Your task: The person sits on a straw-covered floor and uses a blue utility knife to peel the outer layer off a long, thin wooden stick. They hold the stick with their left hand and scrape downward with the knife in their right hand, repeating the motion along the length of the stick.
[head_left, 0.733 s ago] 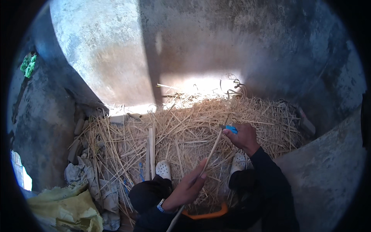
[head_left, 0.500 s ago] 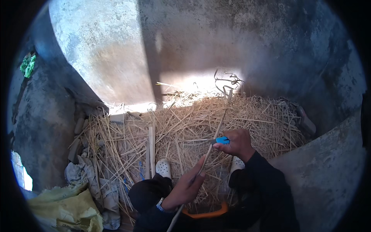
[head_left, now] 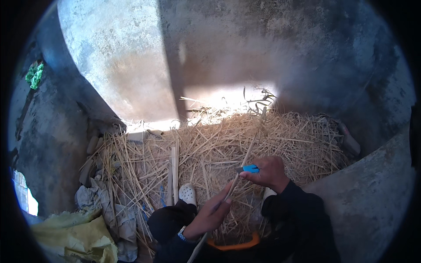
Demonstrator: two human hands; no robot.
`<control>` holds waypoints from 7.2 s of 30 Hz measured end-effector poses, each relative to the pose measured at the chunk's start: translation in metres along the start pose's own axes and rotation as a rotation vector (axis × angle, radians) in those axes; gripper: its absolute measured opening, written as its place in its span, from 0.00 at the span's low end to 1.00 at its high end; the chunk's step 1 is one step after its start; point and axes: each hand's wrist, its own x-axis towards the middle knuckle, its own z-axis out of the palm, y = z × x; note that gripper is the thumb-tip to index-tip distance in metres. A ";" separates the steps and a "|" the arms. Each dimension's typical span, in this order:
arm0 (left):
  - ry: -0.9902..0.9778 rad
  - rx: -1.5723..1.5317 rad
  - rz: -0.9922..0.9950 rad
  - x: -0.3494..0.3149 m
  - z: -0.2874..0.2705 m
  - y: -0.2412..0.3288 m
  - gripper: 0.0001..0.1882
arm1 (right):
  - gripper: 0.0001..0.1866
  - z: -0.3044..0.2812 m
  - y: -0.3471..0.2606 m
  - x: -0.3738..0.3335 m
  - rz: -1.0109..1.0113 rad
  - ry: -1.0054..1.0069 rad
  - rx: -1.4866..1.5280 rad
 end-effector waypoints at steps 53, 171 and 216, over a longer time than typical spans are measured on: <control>-0.075 -0.215 -0.073 0.006 0.016 -0.013 0.30 | 0.37 -0.011 0.073 0.033 0.399 0.075 -0.154; -0.119 -0.599 -0.228 0.063 0.011 0.006 0.20 | 0.37 0.012 0.035 0.016 0.151 -0.015 -0.115; -0.098 -0.570 -0.297 0.048 0.019 0.009 0.15 | 0.38 -0.001 0.042 0.020 0.146 -0.021 -0.108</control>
